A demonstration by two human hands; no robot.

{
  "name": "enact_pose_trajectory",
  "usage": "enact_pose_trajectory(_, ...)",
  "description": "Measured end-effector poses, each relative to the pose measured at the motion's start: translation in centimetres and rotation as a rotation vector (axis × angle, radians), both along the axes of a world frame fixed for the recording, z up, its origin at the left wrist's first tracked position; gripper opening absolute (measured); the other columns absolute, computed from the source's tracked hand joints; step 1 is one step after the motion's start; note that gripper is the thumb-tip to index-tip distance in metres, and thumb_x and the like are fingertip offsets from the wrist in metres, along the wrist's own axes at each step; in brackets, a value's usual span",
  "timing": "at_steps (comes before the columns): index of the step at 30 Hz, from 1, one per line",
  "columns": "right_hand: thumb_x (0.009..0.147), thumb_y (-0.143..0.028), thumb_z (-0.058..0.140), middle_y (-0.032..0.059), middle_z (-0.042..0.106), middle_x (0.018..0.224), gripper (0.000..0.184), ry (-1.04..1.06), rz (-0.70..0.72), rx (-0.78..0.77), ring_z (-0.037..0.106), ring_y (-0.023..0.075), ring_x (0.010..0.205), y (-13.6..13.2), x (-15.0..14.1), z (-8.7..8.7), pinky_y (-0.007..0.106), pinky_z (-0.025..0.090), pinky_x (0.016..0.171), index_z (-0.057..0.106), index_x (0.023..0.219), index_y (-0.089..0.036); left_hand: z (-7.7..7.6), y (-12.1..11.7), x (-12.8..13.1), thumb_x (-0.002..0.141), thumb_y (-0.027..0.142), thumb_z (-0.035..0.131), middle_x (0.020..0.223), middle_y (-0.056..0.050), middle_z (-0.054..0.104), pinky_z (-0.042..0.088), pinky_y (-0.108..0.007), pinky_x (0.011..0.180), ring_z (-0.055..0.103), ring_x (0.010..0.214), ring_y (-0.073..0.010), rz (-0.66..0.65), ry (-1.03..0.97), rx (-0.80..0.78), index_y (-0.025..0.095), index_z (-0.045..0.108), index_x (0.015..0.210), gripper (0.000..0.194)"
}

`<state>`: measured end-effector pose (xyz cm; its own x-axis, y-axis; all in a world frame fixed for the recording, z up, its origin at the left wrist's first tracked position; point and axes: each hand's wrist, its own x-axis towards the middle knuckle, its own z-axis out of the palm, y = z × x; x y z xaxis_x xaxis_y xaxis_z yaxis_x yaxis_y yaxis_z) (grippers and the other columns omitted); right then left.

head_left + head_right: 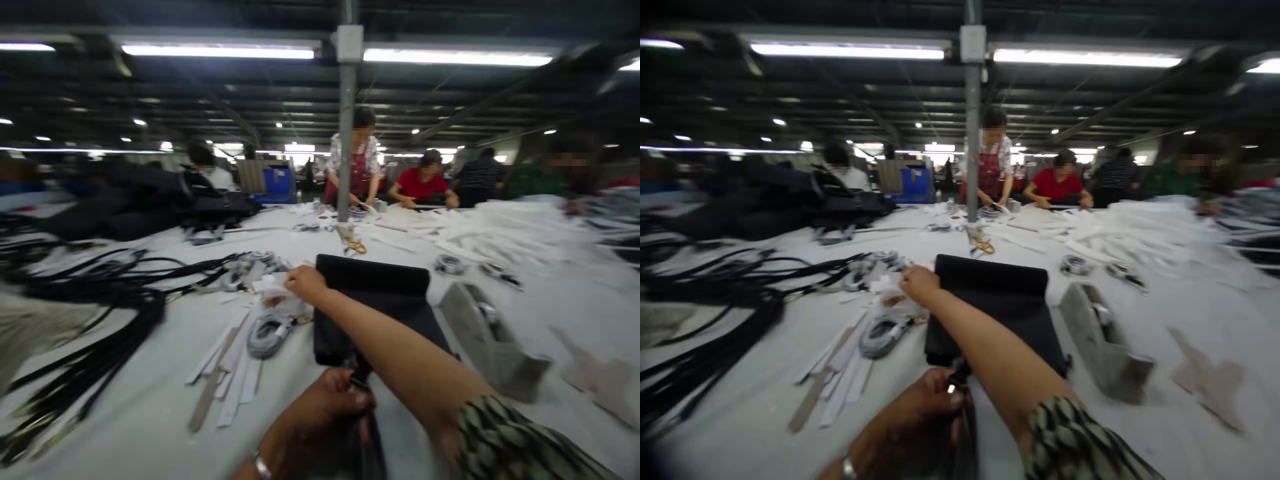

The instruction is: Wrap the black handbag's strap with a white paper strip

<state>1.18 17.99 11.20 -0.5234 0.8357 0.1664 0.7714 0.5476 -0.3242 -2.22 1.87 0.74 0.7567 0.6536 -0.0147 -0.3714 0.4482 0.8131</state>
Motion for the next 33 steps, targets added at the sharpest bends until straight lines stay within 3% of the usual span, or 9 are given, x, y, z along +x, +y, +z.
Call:
enact_pose_trajectory(4,0.087,-0.027,0.056,0.0034,0.065,0.076,0.019,0.063,-0.041,-0.025,0.060,0.0173,0.076,3.0,0.2,-1.0,0.031,0.046,0.071,0.065,0.076,-0.014,-0.1,0.8,-0.3,0.057,0.037,0.083,0.059,-0.009,0.063,0.045,-0.021,0.047,0.057,0.044,-0.0145,-0.032,0.006,-0.092,0.005,0.067,0.083,0.044)
enact_pose_trajectory(8,0.072,-0.020,0.064,-0.0001,0.056,0.053,0.015,0.096,0.060,-0.180,0.052,0.0137,0.056,3.2,-1.0,-0.9,0.025,0.037,0.055,0.063,0.057,-0.015,-0.8,0.6,0.0,0.058,0.032,0.082,0.060,-0.010,0.064,0.044,-0.020,0.042,0.058,0.043,-0.0165,-0.068,-0.018,-0.129,0.005,0.065,0.083,0.040)
enact_pose_trajectory(12,0.068,-0.025,0.067,-0.0034,0.055,0.053,0.012,0.198,0.201,-0.320,0.047,0.0103,0.055,3.1,-3.3,-0.6,0.022,0.037,0.055,0.066,0.061,-0.015,-1.5,0.8,0.5,0.059,0.033,0.079,0.060,-0.013,0.064,0.047,-0.025,0.042,0.059,0.044,-0.0200,-0.091,-0.032,-0.099,0.006,0.064,0.081,0.038)
enact_pose_trajectory(16,0.060,-0.022,0.071,-0.0052,0.045,0.045,0.016,0.300,0.209,-0.372,0.042,0.0093,0.051,3.9,-4.9,-0.8,0.023,0.036,0.054,0.060,0.053,-0.014,-1.9,1.2,0.7,0.055,0.034,0.080,0.060,-0.013,0.064,0.051,-0.027,0.048,0.061,0.048,-0.0205,-0.072,-0.010,-0.105,0.006,0.064,0.080,0.041)
enact_pose_trajectory(21,0.077,-0.037,0.058,0.0010,0.061,0.071,0.023,0.479,0.238,-0.454,0.054,0.0106,0.064,4.5,-5.1,0.1,0.023,0.045,0.064,0.062,0.078,-0.014,-2.2,1.3,0.8,0.051,0.037,0.082,0.062,-0.012,0.064,0.048,-0.026,0.048,0.060,0.048,-0.0194,-0.071,0.012,-0.092,0.008,0.063,0.078,0.044)
enact_pose_trajectory(26,0.071,-0.029,0.068,-0.0013,0.055,0.058,0.019,0.411,0.283,-0.508,0.051,0.0095,0.056,4.3,-6.8,0.6,0.021,0.044,0.057,0.057,0.064,-0.014,-2.5,1.6,1.0,0.044,0.040,0.089,0.060,-0.007,0.061,0.038,-0.018,0.047,0.052,0.047,-0.0107,-0.068,0.021,-0.116,0.007,0.065,0.077,0.052)
enact_pose_trajectory(33,0.086,-0.027,0.055,0.0024,0.061,0.066,0.016,0.276,0.288,-0.522,0.060,0.0133,0.059,3.8,-10.4,-1.8,0.024,0.048,0.057,0.057,0.077,-0.014,-3.7,1.8,1.4,0.048,0.052,0.087,0.065,-0.012,0.064,0.049,-0.029,0.056,0.061,0.056,-0.0203,-0.115,-0.016,-0.026,0.006,0.067,0.089,0.064)
